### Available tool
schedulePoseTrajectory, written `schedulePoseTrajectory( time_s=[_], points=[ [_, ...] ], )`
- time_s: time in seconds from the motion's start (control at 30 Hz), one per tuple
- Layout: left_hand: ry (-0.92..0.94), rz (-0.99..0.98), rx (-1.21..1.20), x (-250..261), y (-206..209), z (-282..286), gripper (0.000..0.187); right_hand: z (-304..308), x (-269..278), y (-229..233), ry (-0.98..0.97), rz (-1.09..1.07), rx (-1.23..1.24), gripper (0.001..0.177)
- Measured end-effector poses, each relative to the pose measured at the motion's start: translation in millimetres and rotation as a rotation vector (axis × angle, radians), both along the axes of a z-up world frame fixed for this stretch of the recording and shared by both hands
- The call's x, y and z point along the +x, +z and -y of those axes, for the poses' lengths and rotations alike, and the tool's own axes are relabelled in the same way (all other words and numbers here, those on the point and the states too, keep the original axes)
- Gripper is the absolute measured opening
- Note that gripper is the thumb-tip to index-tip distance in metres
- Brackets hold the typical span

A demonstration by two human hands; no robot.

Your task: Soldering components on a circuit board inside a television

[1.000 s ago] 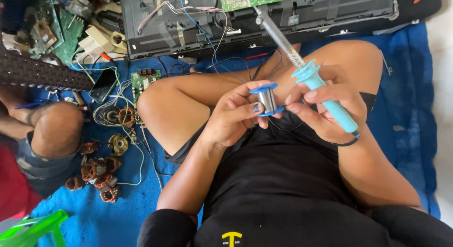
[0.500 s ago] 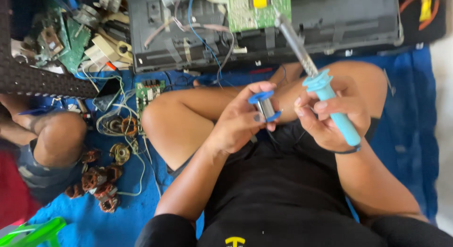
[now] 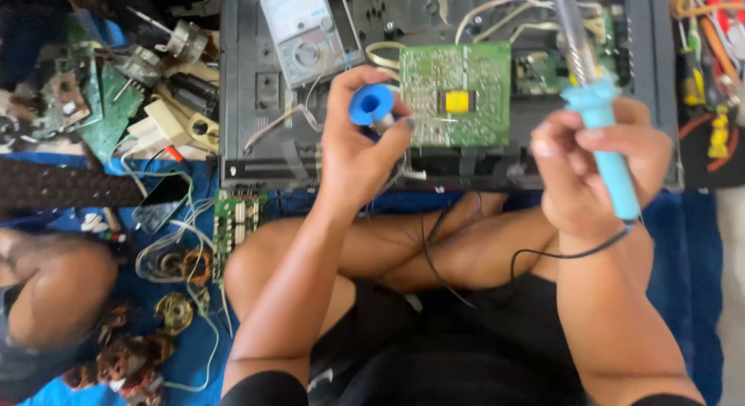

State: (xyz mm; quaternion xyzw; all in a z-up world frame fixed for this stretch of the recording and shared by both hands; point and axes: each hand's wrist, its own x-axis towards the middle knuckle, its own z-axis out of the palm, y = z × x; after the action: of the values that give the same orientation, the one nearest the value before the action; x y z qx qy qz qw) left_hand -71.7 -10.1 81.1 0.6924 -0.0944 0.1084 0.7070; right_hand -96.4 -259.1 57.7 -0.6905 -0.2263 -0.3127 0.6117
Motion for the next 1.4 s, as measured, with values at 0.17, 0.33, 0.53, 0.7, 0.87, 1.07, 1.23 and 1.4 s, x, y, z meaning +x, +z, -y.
schedulePoseTrajectory(
  time_s=[0.17, 0.33, 0.53, 0.7, 0.87, 1.07, 1.23, 1.4],
  points=[
    [0.128, -0.197, -0.017, 35.2, -53.5, -19.1, 0.039, 29.2, 29.8, -90.9, -0.201, -0.080, 0.117, 0.033],
    [0.154, -0.197, 0.060, 53.3, -70.4, -17.6, 0.044, 28.5, 43.6, -105.3, -0.404, -0.088, 0.148, 0.048],
    [0.115, -0.111, 0.109, 55.9, -74.5, -15.0, 0.046, 53.9, 37.0, -136.2, -0.311, -0.156, 0.121, 0.030],
    [0.124, -0.100, 0.231, 51.1, -82.3, -13.1, 0.047, 77.3, 17.1, -155.1, -0.334, -0.330, 0.167, 0.039],
    [0.104, -0.127, 0.258, 50.0, -82.0, -13.3, 0.045, 62.7, 27.1, -132.5, -0.250, -0.251, 0.026, 0.032],
    [0.162, -0.122, 0.219, 54.7, -76.6, -8.9, 0.045, 61.3, 28.4, -131.8, -0.259, -0.261, 0.018, 0.030],
    [0.223, -0.105, 0.156, 61.5, -71.0, -5.5, 0.045, 56.0, 35.7, -129.3, -0.261, -0.205, -0.012, 0.031],
    [0.215, -0.048, 0.134, 62.1, -78.9, -4.1, 0.045, 46.9, 38.0, -125.3, -0.295, -0.174, -0.025, 0.033]
  ],
)
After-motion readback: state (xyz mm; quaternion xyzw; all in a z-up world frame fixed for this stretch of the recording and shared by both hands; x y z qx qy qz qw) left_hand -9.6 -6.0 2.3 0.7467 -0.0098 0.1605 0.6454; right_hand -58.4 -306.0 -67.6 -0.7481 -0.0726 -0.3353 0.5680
